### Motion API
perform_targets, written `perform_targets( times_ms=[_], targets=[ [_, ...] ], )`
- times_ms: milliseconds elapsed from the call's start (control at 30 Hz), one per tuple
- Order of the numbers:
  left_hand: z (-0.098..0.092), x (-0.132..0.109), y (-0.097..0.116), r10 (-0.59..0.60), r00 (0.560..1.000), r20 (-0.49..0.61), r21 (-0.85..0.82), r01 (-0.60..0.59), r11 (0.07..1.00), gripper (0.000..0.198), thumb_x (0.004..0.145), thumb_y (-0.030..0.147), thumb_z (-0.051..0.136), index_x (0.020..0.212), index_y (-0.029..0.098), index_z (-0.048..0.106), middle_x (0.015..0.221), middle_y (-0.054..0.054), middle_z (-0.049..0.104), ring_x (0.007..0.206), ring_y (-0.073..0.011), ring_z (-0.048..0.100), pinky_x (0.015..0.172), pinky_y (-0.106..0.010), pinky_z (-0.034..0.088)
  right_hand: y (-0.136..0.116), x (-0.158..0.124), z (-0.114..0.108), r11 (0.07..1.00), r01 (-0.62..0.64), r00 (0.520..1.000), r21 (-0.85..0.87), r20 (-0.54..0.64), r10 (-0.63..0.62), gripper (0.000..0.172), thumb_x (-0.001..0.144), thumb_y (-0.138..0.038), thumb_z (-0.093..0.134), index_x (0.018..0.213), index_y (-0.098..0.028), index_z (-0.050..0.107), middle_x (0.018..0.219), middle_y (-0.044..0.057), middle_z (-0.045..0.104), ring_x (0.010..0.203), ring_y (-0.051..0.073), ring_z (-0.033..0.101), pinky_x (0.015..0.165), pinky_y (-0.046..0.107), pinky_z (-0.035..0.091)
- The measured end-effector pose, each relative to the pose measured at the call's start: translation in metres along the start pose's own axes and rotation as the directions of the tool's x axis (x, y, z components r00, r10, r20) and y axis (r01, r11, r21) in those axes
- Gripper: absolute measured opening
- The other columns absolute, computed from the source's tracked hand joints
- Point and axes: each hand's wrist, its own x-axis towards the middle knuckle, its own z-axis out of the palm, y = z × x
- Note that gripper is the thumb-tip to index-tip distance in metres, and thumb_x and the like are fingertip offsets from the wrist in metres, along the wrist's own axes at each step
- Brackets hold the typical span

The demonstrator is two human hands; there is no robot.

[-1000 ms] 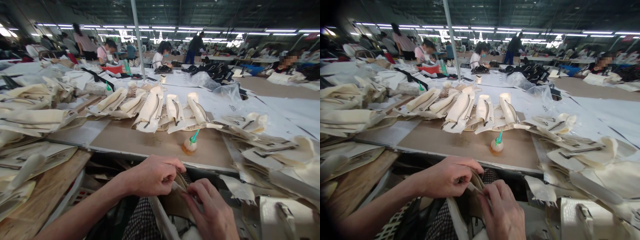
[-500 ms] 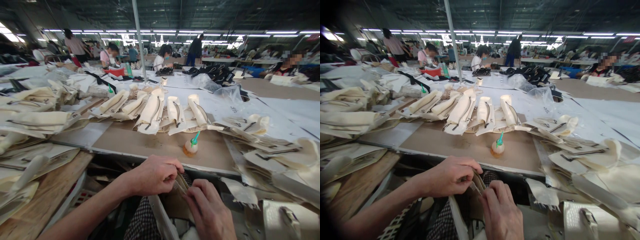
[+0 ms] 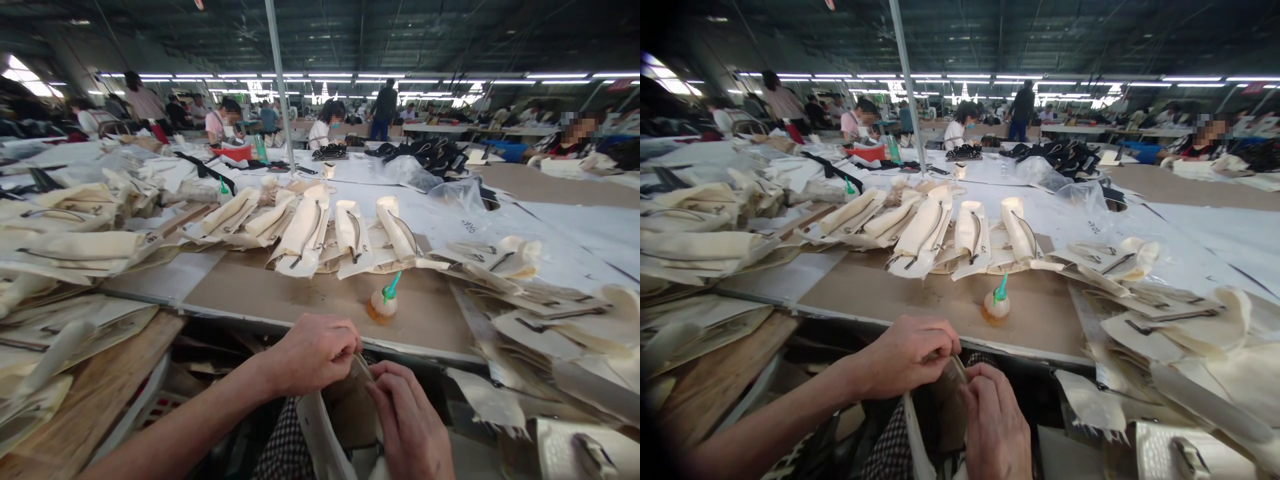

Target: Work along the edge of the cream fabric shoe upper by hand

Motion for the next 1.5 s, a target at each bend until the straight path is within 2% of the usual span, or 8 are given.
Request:
perform_targets(
  times_ms=[267, 533, 733, 933, 1200, 1367, 1433, 1500],
  targets=[
    [0.002, 0.000, 0.001, -0.048, 0.999, -0.019, -0.027, 0.047, 0.999, 0.013, 0.074, 0.006, 0.054, 0.075, 0.016, 0.061, 0.089, 0.000, 0.071, 0.076, -0.0137, 0.064, 0.068, -0.021, 0.043, 0.004, -0.003, 0.001, 0.994, -0.076, 0.997, 0.072, 0.035, 0.074, 0.024, 0.102, -0.031, 0.042, 0.083, -0.023, 0.055, 0.093, 0.003, 0.065, 0.082, 0.013, 0.066, 0.075, 0.024, 0.050],
    [0.003, 0.000, -0.001, -0.003, 1.000, 0.013, 0.012, 0.002, 1.000, 0.014, 0.076, 0.006, 0.053, 0.079, 0.016, 0.063, 0.090, -0.001, 0.071, 0.080, -0.0146, 0.064, 0.071, -0.021, 0.043, 0.003, -0.002, 0.003, 0.995, -0.069, 0.998, 0.068, 0.017, 0.068, 0.027, 0.102, -0.032, 0.040, 0.081, -0.022, 0.054, 0.090, 0.003, 0.065, 0.076, 0.013, 0.065, 0.070, 0.023, 0.050],
    [0.005, 0.003, 0.000, -0.066, 0.998, 0.008, -0.021, 0.066, 0.998, 0.015, 0.071, 0.005, 0.054, 0.075, 0.016, 0.064, 0.083, -0.001, 0.071, 0.072, -0.0142, 0.062, 0.066, -0.022, 0.043, 0.004, -0.001, 0.002, 0.990, -0.058, 0.998, 0.132, 0.017, 0.056, 0.025, 0.101, -0.030, 0.043, 0.080, -0.022, 0.052, 0.087, 0.004, 0.065, 0.075, 0.013, 0.065, 0.068, 0.022, 0.050],
    [0.006, 0.006, -0.001, -0.081, 0.997, -0.019, -0.177, 0.077, 0.981, 0.014, 0.069, 0.003, 0.056, 0.067, 0.016, 0.058, 0.081, 0.000, 0.072, 0.070, -0.0127, 0.062, 0.064, -0.020, 0.042, 0.003, 0.000, -0.005, 0.962, -0.158, 0.986, 0.221, 0.087, 0.142, 0.024, 0.098, -0.032, 0.050, 0.076, -0.021, 0.054, 0.088, 0.002, 0.064, 0.073, 0.012, 0.063, 0.069, 0.020, 0.049],
    [0.006, 0.009, -0.001, -0.080, 0.996, 0.027, -0.216, 0.084, 0.973, 0.012, 0.068, 0.006, 0.060, 0.064, 0.016, 0.055, 0.080, 0.001, 0.071, 0.070, -0.0120, 0.061, 0.065, -0.020, 0.042, 0.001, 0.002, -0.010, 0.928, -0.276, 0.956, 0.251, 0.170, 0.238, 0.026, 0.095, -0.038, 0.054, 0.074, -0.021, 0.050, 0.076, -0.001, 0.061, 0.069, 0.012, 0.058, 0.065, 0.020, 0.048],
    [0.008, 0.012, 0.000, -0.075, 0.996, 0.045, -0.199, 0.082, 0.976, 0.010, 0.066, 0.006, 0.060, 0.065, 0.016, 0.057, 0.077, 0.001, 0.071, 0.067, -0.0112, 0.059, 0.064, -0.020, 0.040, 0.008, -0.010, -0.011, 0.864, -0.377, 0.925, 0.334, 0.097, 0.367, 0.030, 0.088, -0.042, 0.062, 0.102, -0.021, 0.046, 0.118, 0.011, 0.061, 0.074, 0.013, 0.067, 0.069, 0.026, 0.057],
    [0.008, 0.012, 0.001, -0.078, 0.996, 0.051, -0.194, 0.086, 0.977, 0.009, 0.067, 0.007, 0.059, 0.066, 0.016, 0.058, 0.078, 0.001, 0.071, 0.067, -0.0115, 0.060, 0.065, -0.020, 0.041, 0.012, -0.015, -0.017, 0.906, -0.357, 0.932, 0.228, 0.156, 0.328, 0.044, 0.086, -0.043, 0.065, 0.117, -0.020, 0.045, 0.124, 0.014, 0.062, 0.074, 0.014, 0.071, 0.068, 0.026, 0.060],
    [0.008, 0.013, 0.002, -0.082, 0.995, 0.059, -0.192, 0.092, 0.977, 0.009, 0.068, 0.007, 0.059, 0.065, 0.016, 0.058, 0.078, 0.001, 0.071, 0.068, -0.0119, 0.060, 0.065, -0.021, 0.041, 0.014, -0.017, -0.025, 0.969, -0.236, 0.936, 0.067, 0.282, 0.208, 0.045, 0.086, -0.043, 0.065, 0.122, -0.019, 0.050, 0.115, 0.011, 0.070, 0.081, 0.019, 0.074, 0.069, 0.025, 0.061]
  ],
)
